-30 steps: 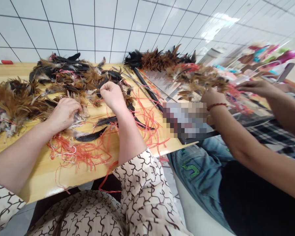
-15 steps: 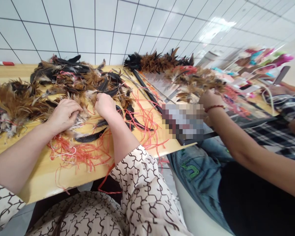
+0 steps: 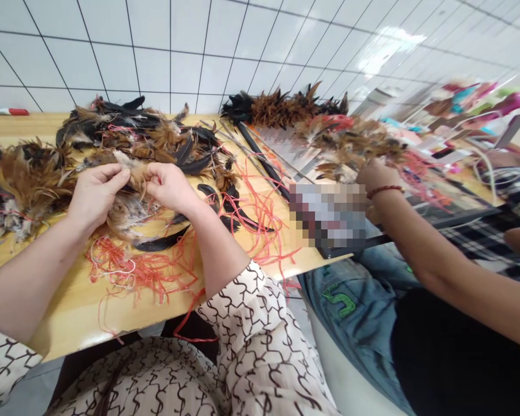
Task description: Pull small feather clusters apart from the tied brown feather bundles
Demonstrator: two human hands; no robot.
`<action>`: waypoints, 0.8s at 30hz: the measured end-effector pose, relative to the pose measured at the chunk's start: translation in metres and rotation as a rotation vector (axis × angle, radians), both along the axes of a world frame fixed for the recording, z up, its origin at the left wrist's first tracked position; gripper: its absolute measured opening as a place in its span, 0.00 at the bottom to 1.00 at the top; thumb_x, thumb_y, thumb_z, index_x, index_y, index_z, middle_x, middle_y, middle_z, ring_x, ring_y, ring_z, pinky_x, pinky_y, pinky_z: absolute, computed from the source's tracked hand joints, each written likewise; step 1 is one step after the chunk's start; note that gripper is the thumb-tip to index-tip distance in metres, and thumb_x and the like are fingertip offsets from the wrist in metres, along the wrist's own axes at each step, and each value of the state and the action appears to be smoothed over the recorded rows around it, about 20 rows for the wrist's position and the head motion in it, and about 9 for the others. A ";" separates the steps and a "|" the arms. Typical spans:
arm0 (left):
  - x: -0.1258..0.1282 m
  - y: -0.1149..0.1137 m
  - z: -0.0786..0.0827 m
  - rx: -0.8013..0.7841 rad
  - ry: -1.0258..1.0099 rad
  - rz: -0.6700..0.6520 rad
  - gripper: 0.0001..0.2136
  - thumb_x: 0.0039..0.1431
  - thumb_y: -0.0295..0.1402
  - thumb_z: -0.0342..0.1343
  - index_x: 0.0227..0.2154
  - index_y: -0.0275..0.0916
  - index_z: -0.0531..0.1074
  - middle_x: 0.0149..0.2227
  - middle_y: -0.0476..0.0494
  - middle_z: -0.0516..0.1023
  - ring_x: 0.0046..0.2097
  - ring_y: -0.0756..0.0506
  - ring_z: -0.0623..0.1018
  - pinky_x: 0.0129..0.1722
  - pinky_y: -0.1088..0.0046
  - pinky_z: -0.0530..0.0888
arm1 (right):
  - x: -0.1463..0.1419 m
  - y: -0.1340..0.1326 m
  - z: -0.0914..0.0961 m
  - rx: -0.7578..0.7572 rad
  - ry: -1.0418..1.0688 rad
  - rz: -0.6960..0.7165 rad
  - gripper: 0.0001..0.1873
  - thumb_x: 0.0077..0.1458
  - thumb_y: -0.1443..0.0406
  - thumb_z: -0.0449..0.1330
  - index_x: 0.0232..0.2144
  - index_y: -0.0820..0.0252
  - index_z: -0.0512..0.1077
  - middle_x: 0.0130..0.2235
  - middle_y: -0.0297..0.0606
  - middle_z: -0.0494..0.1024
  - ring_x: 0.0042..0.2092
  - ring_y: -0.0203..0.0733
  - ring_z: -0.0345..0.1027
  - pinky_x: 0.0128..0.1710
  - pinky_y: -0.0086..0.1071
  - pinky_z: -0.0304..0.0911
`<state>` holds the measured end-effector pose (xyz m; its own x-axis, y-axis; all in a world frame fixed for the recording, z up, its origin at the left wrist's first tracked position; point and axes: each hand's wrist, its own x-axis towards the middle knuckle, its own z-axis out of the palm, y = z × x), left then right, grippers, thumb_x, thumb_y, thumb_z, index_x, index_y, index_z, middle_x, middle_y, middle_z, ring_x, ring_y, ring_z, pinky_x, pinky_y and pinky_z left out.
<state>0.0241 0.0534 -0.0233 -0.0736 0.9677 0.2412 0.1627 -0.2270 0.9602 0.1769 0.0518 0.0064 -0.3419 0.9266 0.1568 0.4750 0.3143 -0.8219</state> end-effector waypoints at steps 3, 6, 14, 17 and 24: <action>0.004 -0.001 0.003 -0.064 -0.162 -0.025 0.04 0.44 0.33 0.58 0.21 0.39 0.71 0.22 0.52 0.73 0.26 0.50 0.72 0.33 0.72 0.71 | -0.001 0.000 -0.001 0.004 -0.049 0.053 0.06 0.43 0.73 0.52 0.21 0.62 0.67 0.20 0.25 0.58 0.24 0.29 0.49 0.27 0.25 0.49; 0.006 -0.003 0.008 -0.046 -0.142 -0.009 0.03 0.43 0.30 0.57 0.21 0.38 0.69 0.21 0.53 0.72 0.24 0.52 0.70 0.31 0.73 0.70 | 0.000 0.001 -0.002 -0.011 -0.070 0.096 0.06 0.43 0.73 0.53 0.21 0.64 0.69 0.21 0.27 0.62 0.26 0.30 0.52 0.30 0.26 0.52; 0.005 -0.003 0.009 0.064 -0.040 0.038 0.06 0.43 0.27 0.58 0.21 0.39 0.66 0.20 0.55 0.69 0.22 0.54 0.67 0.24 0.77 0.64 | 0.013 0.009 0.000 0.056 0.094 -0.269 0.04 0.46 0.70 0.55 0.22 0.63 0.68 0.20 0.27 0.61 0.23 0.29 0.50 0.27 0.27 0.50; 0.005 -0.005 0.006 0.133 0.063 0.057 0.05 0.44 0.28 0.58 0.22 0.40 0.66 0.21 0.54 0.70 0.23 0.53 0.69 0.25 0.76 0.66 | 0.016 0.009 0.002 0.111 0.245 -0.262 0.04 0.49 0.68 0.57 0.24 0.63 0.68 0.22 0.28 0.63 0.24 0.29 0.50 0.26 0.26 0.50; 0.003 -0.010 -0.001 0.363 0.503 0.148 0.03 0.45 0.28 0.55 0.22 0.41 0.67 0.24 0.51 0.74 0.28 0.48 0.72 0.33 0.71 0.70 | 0.010 0.000 0.003 0.129 0.220 -0.094 0.08 0.50 0.62 0.62 0.29 0.62 0.69 0.19 0.23 0.55 0.23 0.29 0.48 0.25 0.27 0.47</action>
